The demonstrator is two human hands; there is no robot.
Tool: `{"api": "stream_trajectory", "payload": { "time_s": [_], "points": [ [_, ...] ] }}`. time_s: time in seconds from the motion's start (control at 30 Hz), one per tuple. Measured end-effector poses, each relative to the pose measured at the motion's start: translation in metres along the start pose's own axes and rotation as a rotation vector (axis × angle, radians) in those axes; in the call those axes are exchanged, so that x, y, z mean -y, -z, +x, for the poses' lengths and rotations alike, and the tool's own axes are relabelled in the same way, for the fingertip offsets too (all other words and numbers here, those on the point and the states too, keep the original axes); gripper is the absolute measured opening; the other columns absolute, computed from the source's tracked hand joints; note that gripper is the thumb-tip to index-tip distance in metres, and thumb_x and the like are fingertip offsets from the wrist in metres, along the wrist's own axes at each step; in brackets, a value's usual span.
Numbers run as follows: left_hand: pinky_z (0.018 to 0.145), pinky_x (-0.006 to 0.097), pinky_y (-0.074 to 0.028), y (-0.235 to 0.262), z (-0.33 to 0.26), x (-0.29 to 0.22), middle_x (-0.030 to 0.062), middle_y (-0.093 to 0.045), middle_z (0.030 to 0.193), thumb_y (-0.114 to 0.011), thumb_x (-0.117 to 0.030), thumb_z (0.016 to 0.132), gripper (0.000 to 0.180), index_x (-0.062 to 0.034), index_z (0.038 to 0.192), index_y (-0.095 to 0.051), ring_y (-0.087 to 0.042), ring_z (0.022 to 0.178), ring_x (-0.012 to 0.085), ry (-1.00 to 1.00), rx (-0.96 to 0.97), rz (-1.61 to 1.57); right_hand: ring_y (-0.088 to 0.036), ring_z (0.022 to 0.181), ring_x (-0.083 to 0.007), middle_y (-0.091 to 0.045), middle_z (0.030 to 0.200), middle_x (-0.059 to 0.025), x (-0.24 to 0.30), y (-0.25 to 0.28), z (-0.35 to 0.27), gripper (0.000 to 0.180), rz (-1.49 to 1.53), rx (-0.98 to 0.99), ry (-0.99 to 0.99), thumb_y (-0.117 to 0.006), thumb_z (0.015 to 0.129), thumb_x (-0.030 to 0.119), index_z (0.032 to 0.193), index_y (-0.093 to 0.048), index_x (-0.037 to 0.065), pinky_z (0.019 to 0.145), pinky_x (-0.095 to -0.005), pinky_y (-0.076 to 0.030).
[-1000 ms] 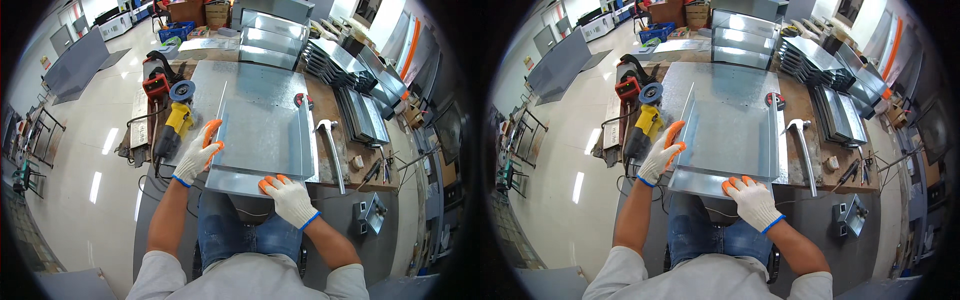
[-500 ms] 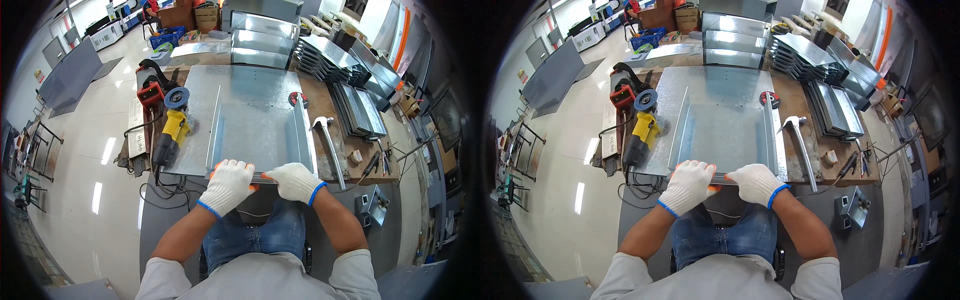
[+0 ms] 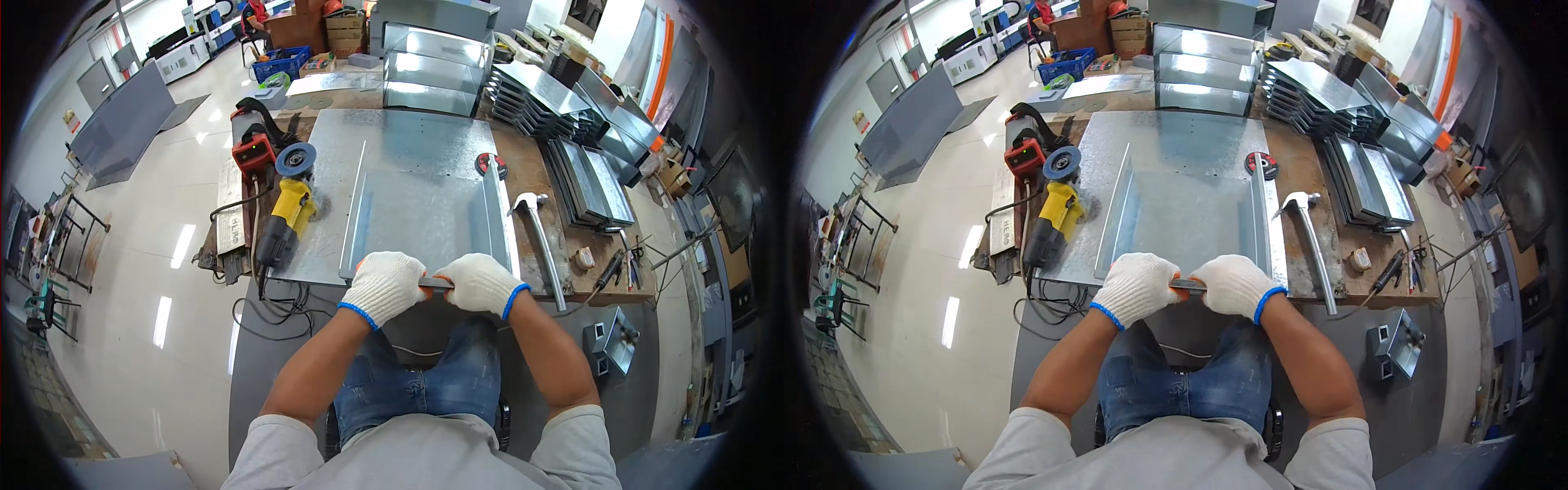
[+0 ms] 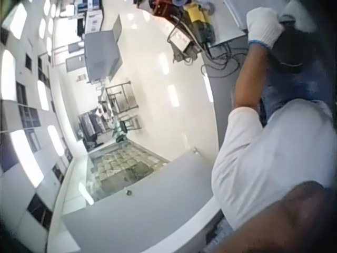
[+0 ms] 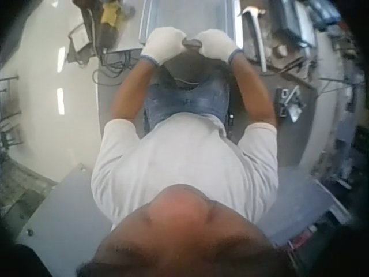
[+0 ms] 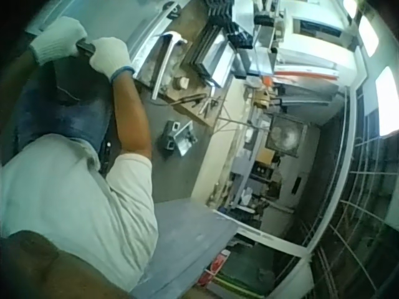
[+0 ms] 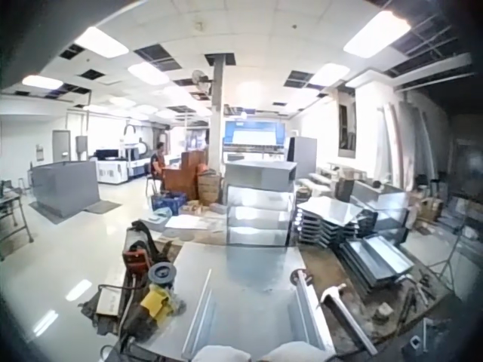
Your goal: The person grinds the inner edges of a metal box with an angle grinder and sets it on the floor. The person then fits sheet metal panels together on the workbench and hammers the joints with a hammer to assemble a metal duct.
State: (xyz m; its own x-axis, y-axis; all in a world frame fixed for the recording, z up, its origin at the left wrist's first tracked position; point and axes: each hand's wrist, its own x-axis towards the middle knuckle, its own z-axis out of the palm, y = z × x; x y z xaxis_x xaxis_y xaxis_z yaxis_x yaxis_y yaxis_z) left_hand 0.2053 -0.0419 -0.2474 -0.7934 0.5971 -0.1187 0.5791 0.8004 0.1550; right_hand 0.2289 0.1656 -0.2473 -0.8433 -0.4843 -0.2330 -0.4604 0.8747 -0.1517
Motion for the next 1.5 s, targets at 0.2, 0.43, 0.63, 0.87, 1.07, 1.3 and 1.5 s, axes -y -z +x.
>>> {"api": "stream_trajectory", "payload": {
  "time_s": [0.2,0.43,0.63,0.87,1.07,1.3,1.5],
  "points": [
    [0.068,0.044,-0.056,-0.037,-0.015,-0.003,0.0094,-0.076,0.086,-0.072,-0.036,0.090,0.025,-0.0122,0.090,-0.078,-0.073,0.075,0.0317,-0.059,-0.249,0.103,-0.071,0.087,-0.0382,-0.077,0.105,-0.0151,0.023,-0.023,-0.022,0.034,-0.044,-0.449,-0.022,-0.078,0.079,0.022,0.110,-0.074,0.007,0.080,-0.0440,-0.057],
    [0.073,0.043,-0.055,-0.030,-0.013,-0.008,0.0080,-0.073,0.087,-0.072,-0.028,0.086,0.017,-0.0123,0.091,-0.075,-0.071,0.079,0.0314,-0.066,-0.294,0.075,-0.072,0.097,-0.0294,-0.076,0.119,-0.0135,0.021,0.009,-0.107,0.051,0.217,-1.119,-0.052,-0.082,0.077,0.008,0.128,-0.073,0.004,0.087,-0.0375,-0.057],
    [0.074,0.043,-0.055,-0.033,-0.009,-0.009,0.0088,-0.074,0.092,-0.072,-0.025,0.084,0.017,-0.0112,0.093,-0.075,-0.071,0.081,0.0318,-0.048,-0.231,0.043,-0.072,0.099,-0.0279,-0.076,0.118,-0.0139,-0.034,-0.010,-0.150,0.051,0.813,-1.119,-0.472,-0.081,0.082,0.004,0.133,-0.070,0.002,0.086,-0.0391,-0.058],
    [0.073,0.044,-0.055,-0.062,0.000,-0.006,0.0100,-0.074,0.091,-0.075,-0.029,0.086,0.020,-0.0097,0.090,-0.074,-0.072,0.080,0.0328,-0.086,-0.413,0.108,-0.074,0.097,-0.0293,-0.076,0.120,-0.0165,-0.118,-0.072,-0.137,0.048,0.491,-1.030,-0.790,-0.081,0.087,0.016,0.132,-0.071,0.004,0.081,-0.0398,-0.059],
    [0.076,0.044,-0.055,-0.037,0.004,-0.012,0.0112,-0.074,0.095,-0.074,-0.028,0.087,0.020,-0.0095,0.092,-0.073,-0.072,0.083,0.0328,-0.007,-0.258,0.015,-0.074,0.091,-0.0312,-0.078,0.111,-0.0162,-0.149,-0.067,-0.096,0.045,-0.173,-0.405,-1.027,-0.078,0.091,0.025,0.130,-0.069,0.004,0.079,-0.0413,-0.059],
    [0.080,0.043,-0.055,-0.030,0.016,-0.017,0.0120,-0.074,0.097,-0.067,-0.023,0.091,0.015,-0.0096,0.094,-0.073,-0.072,0.085,0.0322,0.012,-0.185,0.029,-0.067,0.070,-0.0248,-0.074,0.090,-0.0129,-0.191,-0.077,-0.102,0.043,0.237,-0.506,-0.908,-0.075,0.093,0.023,0.131,-0.066,0.004,0.062,-0.0382,-0.055],
    [0.081,0.044,-0.055,-0.053,0.011,-0.010,0.0125,-0.074,0.096,-0.062,-0.017,0.093,0.013,-0.0084,0.094,-0.072,-0.072,0.086,0.0332,0.020,-0.364,0.056,-0.056,0.058,-0.0160,-0.067,0.084,-0.0110,-0.107,-0.103,-0.132,0.050,1.322,-1.014,-0.593,-0.067,0.096,0.011,0.144,-0.056,0.001,0.046,-0.0263,-0.042]
  ]
}}
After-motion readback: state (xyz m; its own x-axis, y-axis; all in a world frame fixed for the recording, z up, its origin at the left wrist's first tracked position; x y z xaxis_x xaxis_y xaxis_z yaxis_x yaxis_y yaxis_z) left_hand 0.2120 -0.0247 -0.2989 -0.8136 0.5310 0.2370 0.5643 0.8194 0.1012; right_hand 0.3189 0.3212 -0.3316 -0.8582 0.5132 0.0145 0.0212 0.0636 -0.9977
